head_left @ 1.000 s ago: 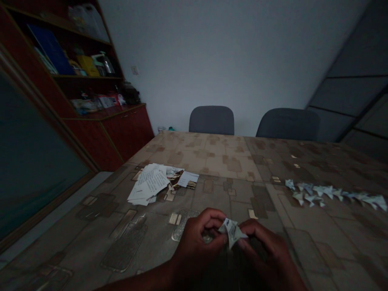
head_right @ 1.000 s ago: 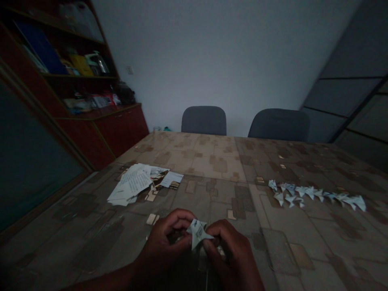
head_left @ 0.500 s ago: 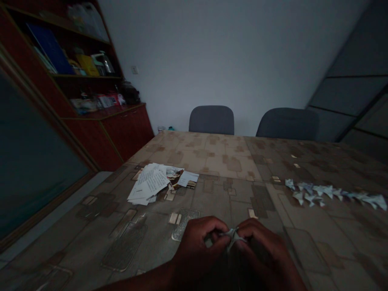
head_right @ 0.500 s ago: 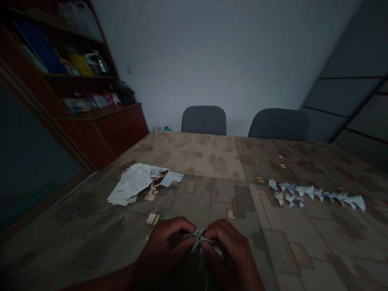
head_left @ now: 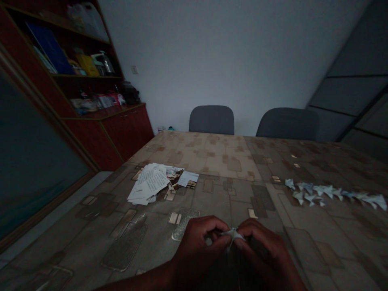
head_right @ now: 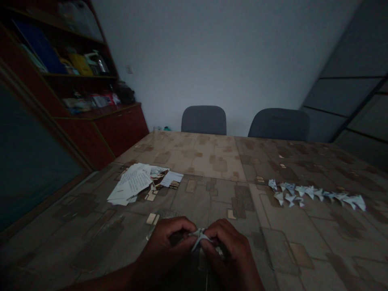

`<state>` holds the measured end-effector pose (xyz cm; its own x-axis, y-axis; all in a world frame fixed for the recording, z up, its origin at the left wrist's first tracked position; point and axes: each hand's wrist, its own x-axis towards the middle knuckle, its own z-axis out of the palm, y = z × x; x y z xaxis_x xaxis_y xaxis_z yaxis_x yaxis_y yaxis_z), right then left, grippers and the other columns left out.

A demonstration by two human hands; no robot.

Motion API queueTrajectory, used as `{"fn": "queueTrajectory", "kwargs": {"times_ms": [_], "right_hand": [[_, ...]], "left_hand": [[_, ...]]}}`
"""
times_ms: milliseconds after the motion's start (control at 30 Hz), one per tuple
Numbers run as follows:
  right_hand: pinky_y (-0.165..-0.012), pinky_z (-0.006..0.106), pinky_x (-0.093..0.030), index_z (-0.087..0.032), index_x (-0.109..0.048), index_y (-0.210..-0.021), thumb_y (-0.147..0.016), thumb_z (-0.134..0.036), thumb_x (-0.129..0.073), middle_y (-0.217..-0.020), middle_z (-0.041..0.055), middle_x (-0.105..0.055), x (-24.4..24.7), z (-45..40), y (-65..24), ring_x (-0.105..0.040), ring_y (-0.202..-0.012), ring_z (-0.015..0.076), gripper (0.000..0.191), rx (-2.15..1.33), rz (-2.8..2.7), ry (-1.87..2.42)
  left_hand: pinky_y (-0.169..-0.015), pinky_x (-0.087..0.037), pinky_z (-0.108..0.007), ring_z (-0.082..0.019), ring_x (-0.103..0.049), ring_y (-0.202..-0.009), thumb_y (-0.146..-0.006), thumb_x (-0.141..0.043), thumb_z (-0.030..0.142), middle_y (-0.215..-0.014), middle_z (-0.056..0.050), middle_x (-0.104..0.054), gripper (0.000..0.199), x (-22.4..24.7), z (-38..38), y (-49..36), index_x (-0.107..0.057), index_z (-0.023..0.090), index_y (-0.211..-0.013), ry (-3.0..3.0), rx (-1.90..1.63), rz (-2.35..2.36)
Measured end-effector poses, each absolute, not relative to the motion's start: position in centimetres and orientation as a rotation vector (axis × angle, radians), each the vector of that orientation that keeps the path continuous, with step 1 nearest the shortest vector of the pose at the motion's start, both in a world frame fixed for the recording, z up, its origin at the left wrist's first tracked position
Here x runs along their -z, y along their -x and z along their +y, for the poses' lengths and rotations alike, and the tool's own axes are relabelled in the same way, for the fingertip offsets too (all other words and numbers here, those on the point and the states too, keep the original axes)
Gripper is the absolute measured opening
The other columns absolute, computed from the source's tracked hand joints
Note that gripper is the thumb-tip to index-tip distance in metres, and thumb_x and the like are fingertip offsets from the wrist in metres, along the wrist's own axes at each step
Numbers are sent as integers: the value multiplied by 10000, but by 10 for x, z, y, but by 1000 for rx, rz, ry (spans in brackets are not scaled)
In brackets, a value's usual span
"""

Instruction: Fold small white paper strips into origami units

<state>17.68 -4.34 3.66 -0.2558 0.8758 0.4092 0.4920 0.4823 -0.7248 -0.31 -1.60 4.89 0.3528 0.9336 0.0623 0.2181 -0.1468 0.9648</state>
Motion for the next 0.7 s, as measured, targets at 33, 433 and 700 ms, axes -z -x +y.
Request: {"fn": "queueTrajectory", "kwargs": {"times_ms": [33, 433, 700], "right_hand": [[-563, 238, -480, -209, -598, -772, -909, -211, -520, -699, 5, -621, -37, -44, -177, -614, -627, 151, 158, -585, -1910, 1141], [-520, 218, -471, -212, -610, -755, -910, -250, -519, -666, -3, -640, -36, -45, -177, -625, -580, 145, 183, -546, -1881, 1230], [-555, 233, -476, -218, -608, -759, -912, -264, -513, -685, -5, -649, -32, -46, -175, -635, -608, 153, 185, -586, -1844, 1298]], "left_hand": [[-617, -405, -213, -133, -546, -636, -762, -617, 204, -654, -5, -626, 113, -49, -16, 3, -703, 140, -728, -1600, -885, 1058], [-646, -428, -248, -154, -578, -663, -762, -578, 252, -726, -44, -650, 200, -46, -14, 7, -713, 122, -833, -1716, -899, 914], [-631, -418, -246, -148, -568, -642, -678, -722, 260, -705, -23, -639, 197, -37, -16, 6, -716, 149, -840, -1781, -945, 939]]}}
